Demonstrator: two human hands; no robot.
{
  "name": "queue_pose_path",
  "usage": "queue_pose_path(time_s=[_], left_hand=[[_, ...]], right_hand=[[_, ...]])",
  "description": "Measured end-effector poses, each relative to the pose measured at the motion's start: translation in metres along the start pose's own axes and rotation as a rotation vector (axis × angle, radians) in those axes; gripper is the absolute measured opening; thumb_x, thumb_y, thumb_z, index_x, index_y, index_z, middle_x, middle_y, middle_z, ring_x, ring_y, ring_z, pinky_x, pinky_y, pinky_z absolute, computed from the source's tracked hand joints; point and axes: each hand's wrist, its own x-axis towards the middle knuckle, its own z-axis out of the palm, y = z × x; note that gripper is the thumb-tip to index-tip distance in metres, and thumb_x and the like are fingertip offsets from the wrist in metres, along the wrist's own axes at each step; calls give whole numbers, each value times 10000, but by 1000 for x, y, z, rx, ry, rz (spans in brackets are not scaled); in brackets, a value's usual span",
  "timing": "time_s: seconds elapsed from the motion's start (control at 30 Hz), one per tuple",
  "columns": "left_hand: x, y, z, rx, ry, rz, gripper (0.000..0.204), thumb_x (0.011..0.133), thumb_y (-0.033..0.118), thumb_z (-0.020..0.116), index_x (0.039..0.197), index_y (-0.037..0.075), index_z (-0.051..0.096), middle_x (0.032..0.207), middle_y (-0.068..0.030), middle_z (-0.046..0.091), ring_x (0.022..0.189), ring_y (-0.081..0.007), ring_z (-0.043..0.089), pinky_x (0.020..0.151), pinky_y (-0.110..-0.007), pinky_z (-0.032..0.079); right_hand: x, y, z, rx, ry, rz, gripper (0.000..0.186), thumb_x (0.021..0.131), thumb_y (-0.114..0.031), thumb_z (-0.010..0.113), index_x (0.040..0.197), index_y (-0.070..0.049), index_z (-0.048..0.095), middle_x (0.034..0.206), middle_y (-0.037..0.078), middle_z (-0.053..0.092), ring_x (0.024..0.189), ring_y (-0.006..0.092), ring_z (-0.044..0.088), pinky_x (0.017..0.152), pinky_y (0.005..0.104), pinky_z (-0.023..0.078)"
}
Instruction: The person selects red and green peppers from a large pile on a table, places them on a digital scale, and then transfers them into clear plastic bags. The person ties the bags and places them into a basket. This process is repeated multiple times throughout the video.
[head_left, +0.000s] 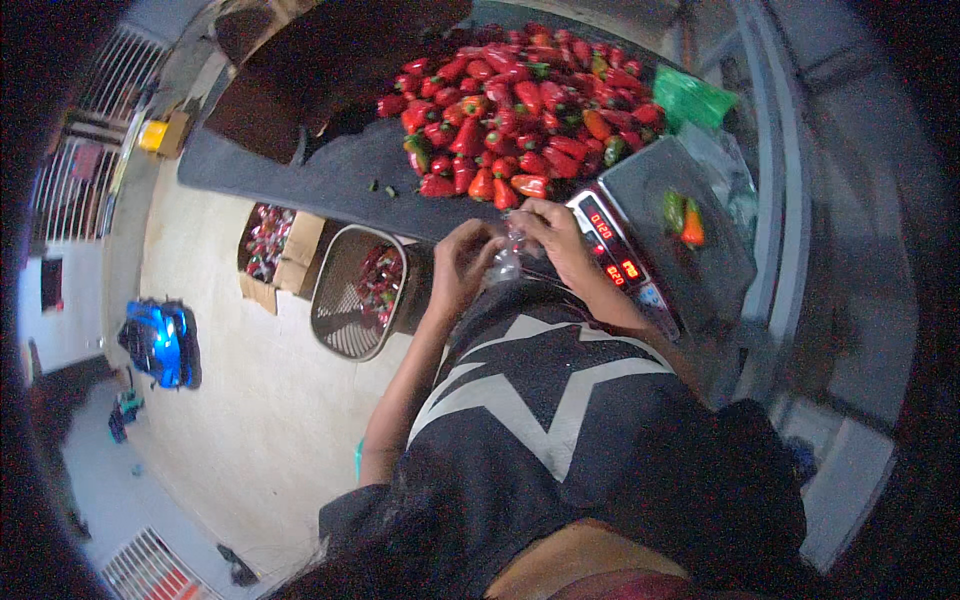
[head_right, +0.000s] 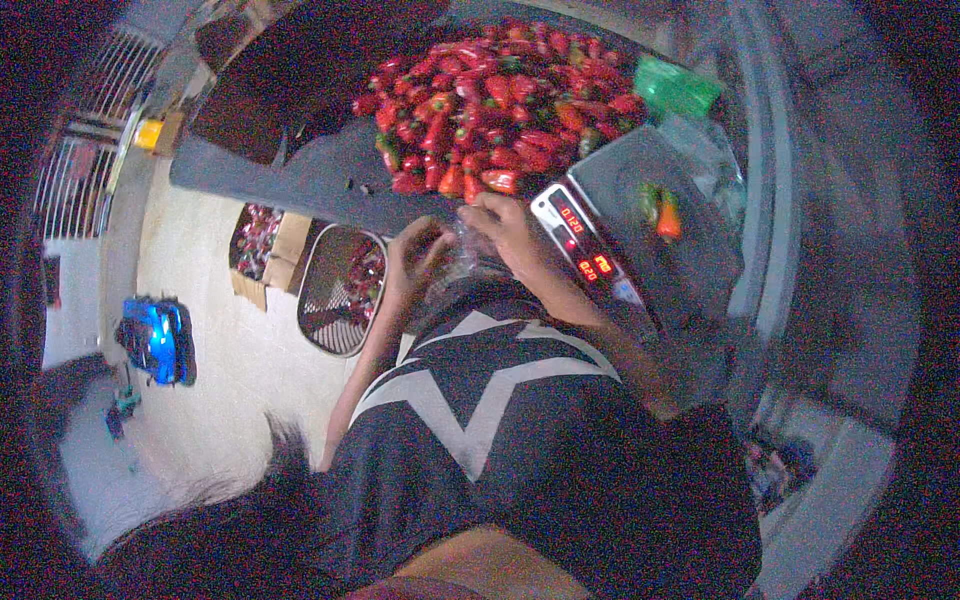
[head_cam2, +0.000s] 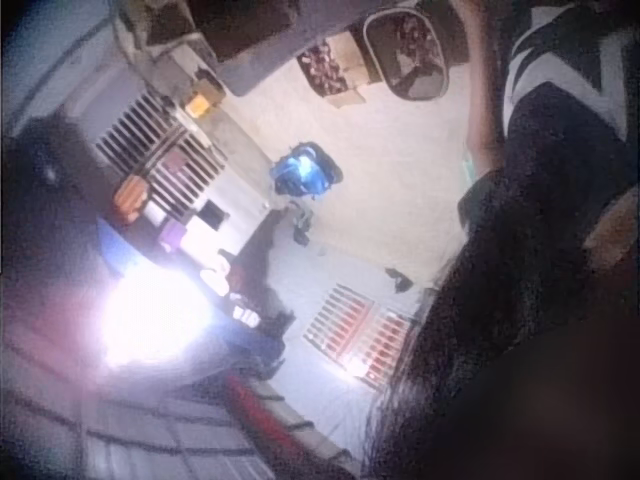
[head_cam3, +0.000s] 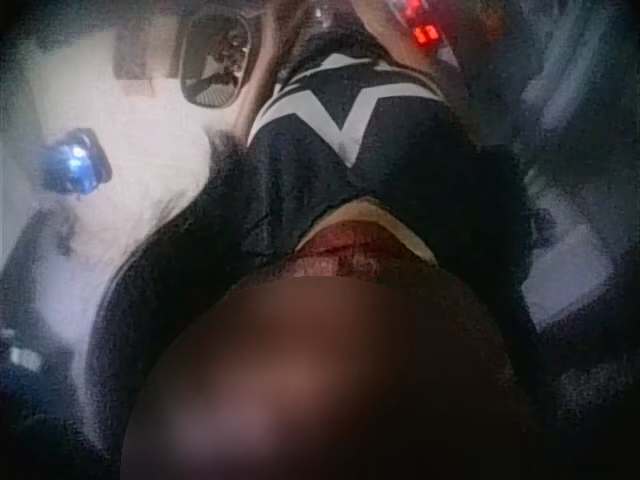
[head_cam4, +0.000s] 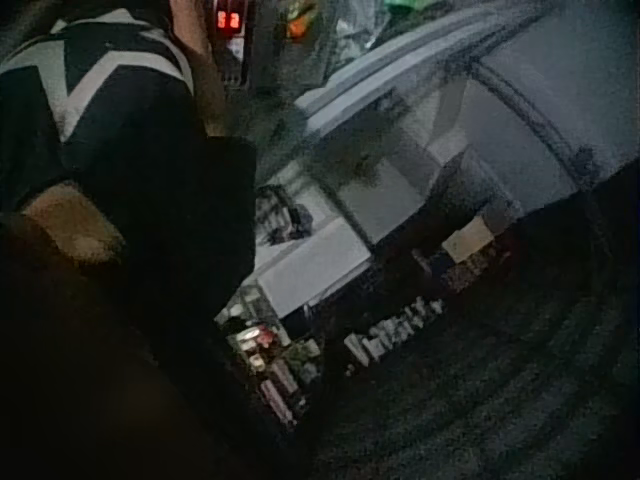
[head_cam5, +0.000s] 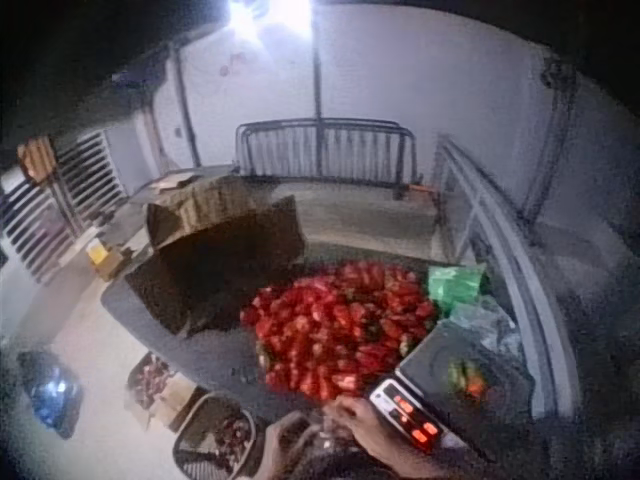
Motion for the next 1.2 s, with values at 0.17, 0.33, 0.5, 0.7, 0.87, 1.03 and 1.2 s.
queue_pose_path(time_s=[0.17,0.33,0.5,0.7,0.87,1.03,1.2], left_hand=[[2,-14,5,63,50,-85,182,876,150,597,837,-19,542,747,-46,519,713,-101,480,651,-237,407],[0,-16,8,17,71,-57,268,901,244,578,845,-15,537,724,-46,517,708,-96,478,646,-234,403],[5,-13,9,-2,118,26,237,923,222,540,829,5,515,737,-27,508,704,-106,459,663,-238,386],[6,-5,9,-535,54,-214,178,943,231,510,872,68,497,785,2,510,750,-90,460,702,-221,367],[7,2,2,-638,34,-361,153,942,242,512,896,97,501,742,51,466,649,-38,395,612,-189,339],[-3,11,-14,-487,-396,-340,196,901,261,575,947,73,544,788,59,529,702,-44,469,646,-205,377],[-14,23,-27,-564,-237,-487,237,910,281,549,981,56,570,907,-1,573,828,-89,521,732,-245,414]], right_hand=[[2,11,1,245,-41,-24,171,831,-231,671,782,-91,586,701,-51,513,653,44,483,616,190,363],[-2,17,9,458,-56,61,248,814,-341,682,769,-105,619,685,-51,527,665,60,509,638,217,399],[-3,20,-1,602,-232,78,249,841,-357,648,795,-116,603,696,-50,525,609,31,479,527,203,373],[-2,31,-1,-61,-304,-152,190,866,-209,620,954,-41,627,748,-36,555,680,19,492,611,198,400],[2,26,-5,46,-348,129,200,880,-214,606,986,-47,635,850,-6,617,789,67,566,729,213,442],[-6,9,5,850,36,124,177,894,-232,583,961,-77,634,853,19,643,737,114,611,644,238,485],[-6,-8,-2,967,-391,67,174,890,-244,593,963,-87,609,695,-41,542,536,63,493,425,184,356]])
